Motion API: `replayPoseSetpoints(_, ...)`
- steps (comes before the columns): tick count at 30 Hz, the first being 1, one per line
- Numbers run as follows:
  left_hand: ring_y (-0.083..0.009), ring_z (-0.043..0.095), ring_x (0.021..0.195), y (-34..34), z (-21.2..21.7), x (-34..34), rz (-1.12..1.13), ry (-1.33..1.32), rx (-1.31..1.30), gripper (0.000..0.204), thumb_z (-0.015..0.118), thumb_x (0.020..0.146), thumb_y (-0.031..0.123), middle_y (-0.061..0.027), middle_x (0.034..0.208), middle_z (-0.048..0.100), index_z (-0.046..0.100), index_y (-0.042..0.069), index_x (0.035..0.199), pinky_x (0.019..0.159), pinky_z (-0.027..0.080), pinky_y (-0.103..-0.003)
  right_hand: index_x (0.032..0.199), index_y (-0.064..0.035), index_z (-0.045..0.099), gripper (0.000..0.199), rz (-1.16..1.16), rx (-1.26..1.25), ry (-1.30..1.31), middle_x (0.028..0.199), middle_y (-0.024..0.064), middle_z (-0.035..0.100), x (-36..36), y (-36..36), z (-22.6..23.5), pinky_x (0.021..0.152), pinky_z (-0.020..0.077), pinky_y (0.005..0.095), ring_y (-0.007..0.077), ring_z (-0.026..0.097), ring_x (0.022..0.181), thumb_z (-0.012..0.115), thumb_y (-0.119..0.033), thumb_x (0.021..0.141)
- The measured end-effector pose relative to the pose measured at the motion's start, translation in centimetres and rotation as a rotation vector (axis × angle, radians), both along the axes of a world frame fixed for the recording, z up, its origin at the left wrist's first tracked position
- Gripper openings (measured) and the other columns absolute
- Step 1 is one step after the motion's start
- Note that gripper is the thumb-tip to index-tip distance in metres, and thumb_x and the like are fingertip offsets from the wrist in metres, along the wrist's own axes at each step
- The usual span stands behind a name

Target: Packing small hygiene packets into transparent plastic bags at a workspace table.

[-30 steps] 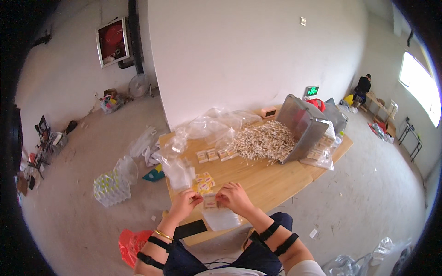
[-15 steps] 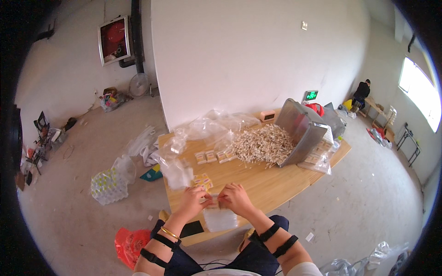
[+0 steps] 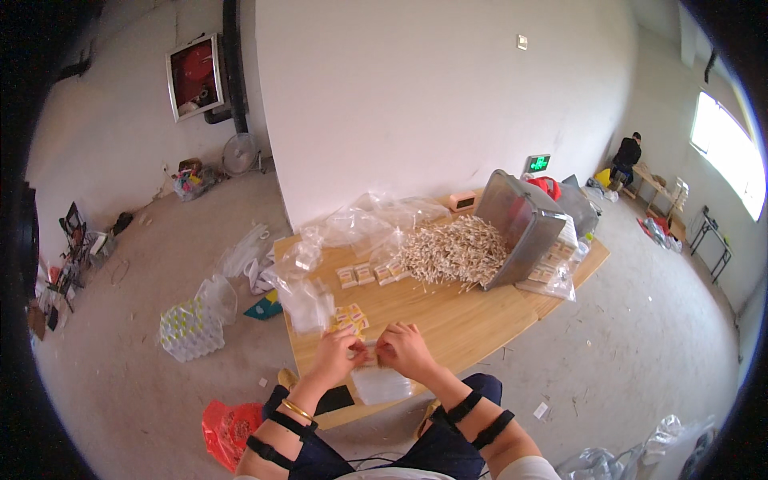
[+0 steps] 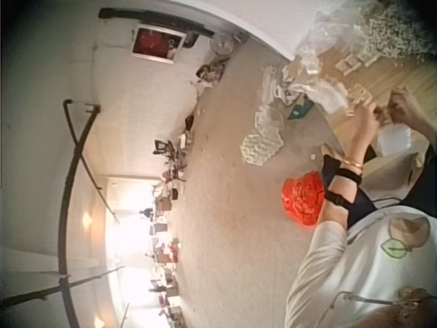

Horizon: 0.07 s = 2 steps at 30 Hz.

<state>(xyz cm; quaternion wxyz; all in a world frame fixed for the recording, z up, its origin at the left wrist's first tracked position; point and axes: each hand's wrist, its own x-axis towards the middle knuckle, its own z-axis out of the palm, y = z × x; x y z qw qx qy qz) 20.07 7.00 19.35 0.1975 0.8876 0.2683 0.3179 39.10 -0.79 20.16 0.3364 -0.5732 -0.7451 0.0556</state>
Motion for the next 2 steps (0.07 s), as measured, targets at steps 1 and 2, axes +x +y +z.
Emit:
replayPoseSetpoints(1, -0.0263, 0.061, 0.081, -0.04, -0.11, 0.0, 0.0, 0.0, 0.001, 0.01, 0.073, 0.071, 0.018, -0.0057, 0.079, 0.063, 0.068, 0.01, 0.074, 0.078, 0.043, -0.039, 0.081, -0.0117, 0.065, 0.012, 0.001, 0.009, -0.001, 0.087, 0.0049, 0.061, -0.1, -0.03, -0.04, 0.081, 0.0391, 0.0381, 0.025, 0.057, 0.092, 0.069, -0.02, 0.074)
replayPoseSetpoints(2, -0.026, 0.061, 0.082, -0.12, -0.23, 0.01, 0.016, 0.008, -0.006, 0.013, 0.074, 0.071, 0.019, -0.006, 0.079, 0.063, 0.068, 0.009, 0.074, 0.079, 0.043, -0.039, 0.081, -0.0117, 0.065, 0.012, 0.001, 0.01, -0.001, 0.087, 0.0049, 0.061, -0.11, -0.03, -0.04, 0.081, 0.0391, 0.0381, 0.025, 0.057, 0.092, 0.069, -0.02, 0.074)
